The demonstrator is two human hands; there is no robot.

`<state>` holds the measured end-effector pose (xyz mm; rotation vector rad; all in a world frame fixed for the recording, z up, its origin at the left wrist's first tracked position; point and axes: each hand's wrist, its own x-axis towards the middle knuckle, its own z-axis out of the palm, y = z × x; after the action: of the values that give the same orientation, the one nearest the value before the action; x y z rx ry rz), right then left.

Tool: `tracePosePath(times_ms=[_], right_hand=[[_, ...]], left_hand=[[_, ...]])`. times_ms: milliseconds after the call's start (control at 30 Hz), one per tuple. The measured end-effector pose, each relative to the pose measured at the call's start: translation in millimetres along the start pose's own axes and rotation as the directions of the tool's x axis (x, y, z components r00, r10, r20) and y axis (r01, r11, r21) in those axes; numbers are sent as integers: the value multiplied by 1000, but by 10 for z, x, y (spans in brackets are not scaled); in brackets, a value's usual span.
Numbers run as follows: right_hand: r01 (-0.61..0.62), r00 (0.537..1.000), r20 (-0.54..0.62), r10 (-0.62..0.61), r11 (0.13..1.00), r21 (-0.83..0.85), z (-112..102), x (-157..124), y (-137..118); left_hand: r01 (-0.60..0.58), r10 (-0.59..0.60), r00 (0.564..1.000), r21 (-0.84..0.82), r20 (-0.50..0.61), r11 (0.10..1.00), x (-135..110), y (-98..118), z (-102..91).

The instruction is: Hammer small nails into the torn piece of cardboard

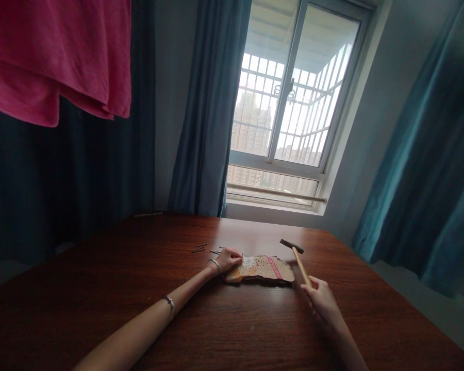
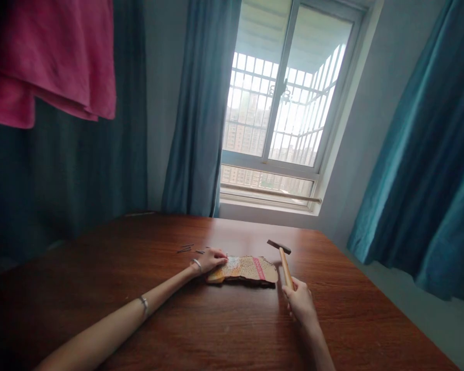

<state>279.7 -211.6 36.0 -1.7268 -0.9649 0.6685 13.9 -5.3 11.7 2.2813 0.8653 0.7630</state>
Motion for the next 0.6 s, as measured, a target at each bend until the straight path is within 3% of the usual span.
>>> tracePosePath(times_ms=[167, 600], right_hand=[[-16, 997, -76, 7, 993, -120, -34, 72, 145], [18, 998, -54, -28, 982, -185, -70, 158, 236]], left_hand=[[-6, 6, 1000, -10, -4, 1000, 13, -25, 14], [9, -9, 1000, -15, -11, 1000, 34, -54, 37]])
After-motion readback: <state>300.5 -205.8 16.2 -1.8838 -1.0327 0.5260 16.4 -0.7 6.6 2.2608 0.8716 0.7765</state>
